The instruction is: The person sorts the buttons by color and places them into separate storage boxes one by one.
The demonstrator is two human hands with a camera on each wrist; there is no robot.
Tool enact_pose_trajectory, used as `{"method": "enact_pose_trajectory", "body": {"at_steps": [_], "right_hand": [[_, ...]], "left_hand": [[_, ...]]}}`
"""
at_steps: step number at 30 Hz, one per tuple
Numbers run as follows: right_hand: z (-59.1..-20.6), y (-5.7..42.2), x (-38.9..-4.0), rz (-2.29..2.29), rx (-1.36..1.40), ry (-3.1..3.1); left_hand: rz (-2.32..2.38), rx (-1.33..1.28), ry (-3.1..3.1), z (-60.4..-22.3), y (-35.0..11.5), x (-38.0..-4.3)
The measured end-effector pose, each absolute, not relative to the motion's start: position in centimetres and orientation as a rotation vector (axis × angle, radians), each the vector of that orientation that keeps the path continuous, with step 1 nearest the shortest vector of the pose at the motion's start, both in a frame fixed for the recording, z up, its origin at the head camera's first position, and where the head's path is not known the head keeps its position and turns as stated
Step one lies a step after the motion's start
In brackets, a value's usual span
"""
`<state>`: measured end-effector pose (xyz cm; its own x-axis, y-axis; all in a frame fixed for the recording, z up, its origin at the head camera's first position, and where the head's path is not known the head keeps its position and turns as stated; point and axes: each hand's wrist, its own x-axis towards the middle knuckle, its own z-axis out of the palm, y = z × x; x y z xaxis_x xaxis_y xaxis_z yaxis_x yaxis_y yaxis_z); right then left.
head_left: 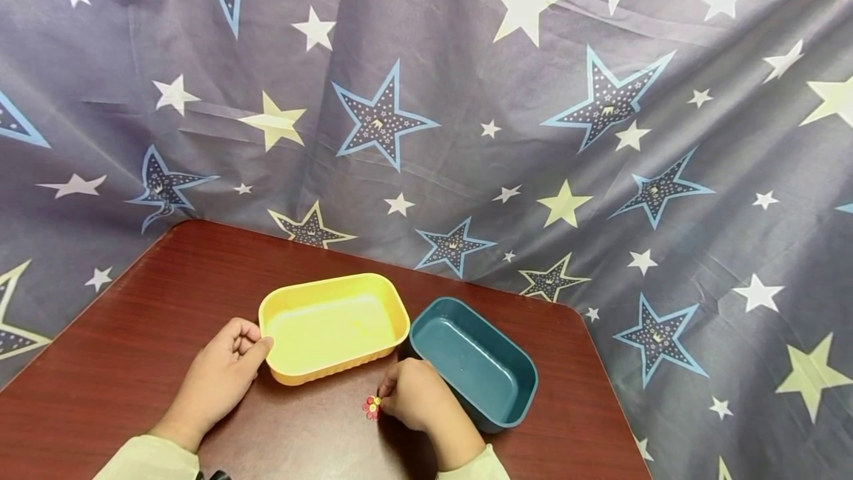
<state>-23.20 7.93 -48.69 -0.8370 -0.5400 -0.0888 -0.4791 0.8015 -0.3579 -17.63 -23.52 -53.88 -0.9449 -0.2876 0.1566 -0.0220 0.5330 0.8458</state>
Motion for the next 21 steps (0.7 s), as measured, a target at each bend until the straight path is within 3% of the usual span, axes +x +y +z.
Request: {"method": "enact_pose_trajectory", "body": {"at_steps": [21], "right_hand": [[-48.93, 7.83, -22.77, -0.526, -0.779, 2.818]], "left_hand": [[-1.369, 0.245, -2.493, -53.91, -23.48, -17.66]]}}
